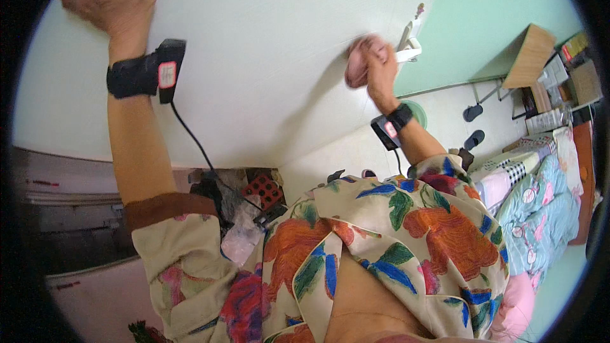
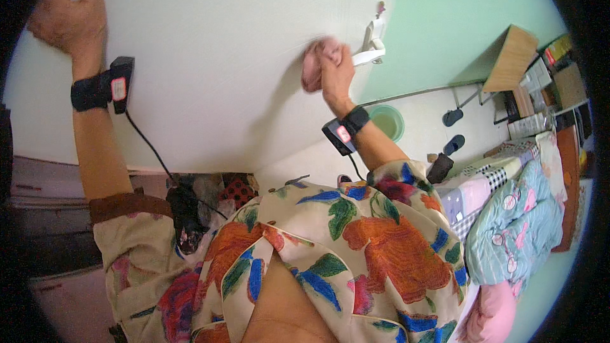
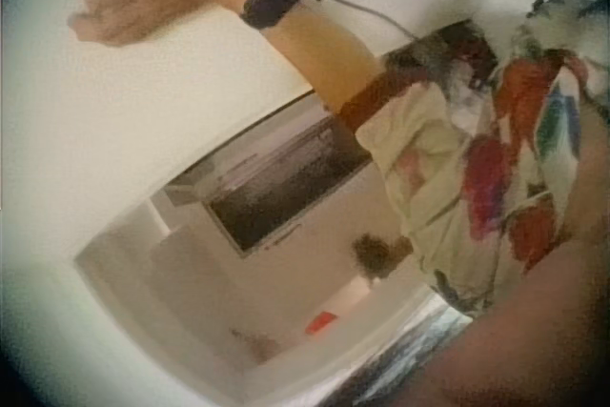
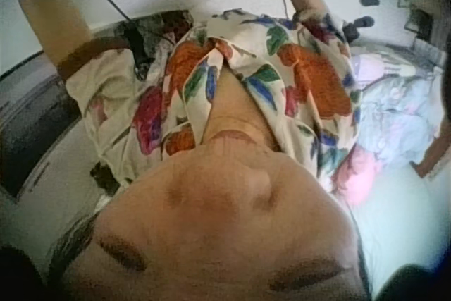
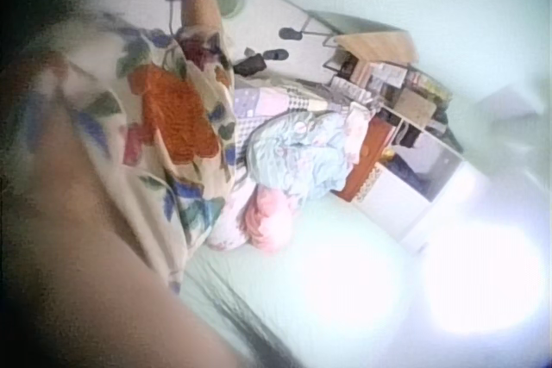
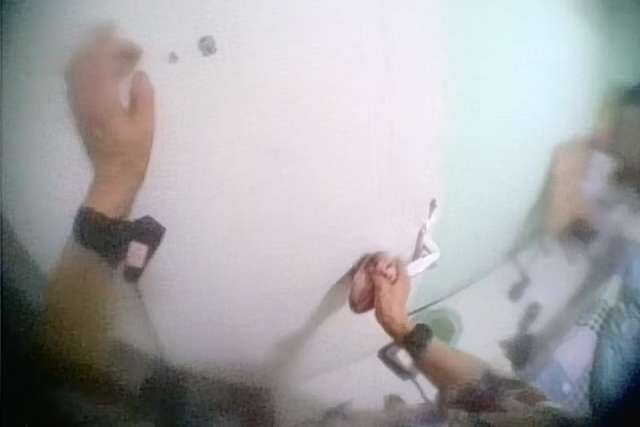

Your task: The person wipes a white door with a pink cloth, cleaning the surface, handle, and edges. They open and close the door to reach different areas, then rinse the cloth in a basin of water and carry it away.

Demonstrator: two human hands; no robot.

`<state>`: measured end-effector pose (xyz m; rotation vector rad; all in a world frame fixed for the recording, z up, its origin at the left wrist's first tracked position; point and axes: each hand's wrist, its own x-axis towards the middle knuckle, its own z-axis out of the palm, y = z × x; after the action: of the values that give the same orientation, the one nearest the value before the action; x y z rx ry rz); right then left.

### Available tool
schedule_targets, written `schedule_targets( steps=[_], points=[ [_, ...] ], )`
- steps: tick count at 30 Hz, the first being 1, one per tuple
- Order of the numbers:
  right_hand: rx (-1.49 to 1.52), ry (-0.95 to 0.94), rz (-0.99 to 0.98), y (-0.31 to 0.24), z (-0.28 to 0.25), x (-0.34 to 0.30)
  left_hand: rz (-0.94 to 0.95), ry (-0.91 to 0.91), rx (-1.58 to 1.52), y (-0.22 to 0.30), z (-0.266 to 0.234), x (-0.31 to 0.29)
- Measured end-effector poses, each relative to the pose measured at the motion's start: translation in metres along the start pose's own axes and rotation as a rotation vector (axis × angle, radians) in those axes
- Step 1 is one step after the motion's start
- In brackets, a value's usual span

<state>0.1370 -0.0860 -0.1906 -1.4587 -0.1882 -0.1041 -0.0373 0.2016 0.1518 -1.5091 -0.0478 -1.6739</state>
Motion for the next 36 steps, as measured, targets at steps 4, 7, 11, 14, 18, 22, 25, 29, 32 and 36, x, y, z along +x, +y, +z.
schedule_targets(
  steps=[4, 7, 11, 14, 18, 22, 25, 29, 32, 36],
  points=[
    [0.107, -0.065, -0.73, -0.087, 0.016, 0.027, -0.104, 0.041, -0.08, -0.001, -0.003, -0.002],
    [-0.084, -0.011, -0.962, -0.11, 0.05, 0.035, -0.11, 0.057, -0.208, -0.003, -0.007, 0.005],
    [-0.631, -0.395, -1.558, -0.051, 0.061, 0.003, -0.346, 0.077, -0.561, 0.004, -0.008, 0.011],
    [-0.957, -0.823, -1.96, -0.015, 0.045, 0.002, -0.334, 0.03, -0.633, 0.002, -0.011, 0.007],
    [-0.76, -0.755, -1.686, -0.06, 0.045, 0.047, -0.411, -0.073, -1.073, -0.019, -0.025, -0.003],
    [-0.413, -0.197, -1.595, -0.187, 0.072, 0.117, -0.87, -0.004, -1.431, -0.043, -0.062, -0.023],
    [-0.085, 0.06, -1.306, -0.25, 0.089, 0.128, -1.168, -0.043, -1.097, -0.043, -0.11, -0.061],
    [-0.182, -0.039, -1.566, -0.208, 0.128, 0.059, -1.293, -0.269, -0.731, -0.019, -0.151, -0.117],
    [-0.505, -0.735, -1.488, -0.118, 0.113, -0.009, -1.398, -0.356, -0.783, 0.0, -0.178, -0.145],
    [-0.657, -1.07, -1.843, -0.101, 0.079, 0.007, -1.355, -0.519, -0.861, -0.005, -0.232, -0.17]
  ],
)
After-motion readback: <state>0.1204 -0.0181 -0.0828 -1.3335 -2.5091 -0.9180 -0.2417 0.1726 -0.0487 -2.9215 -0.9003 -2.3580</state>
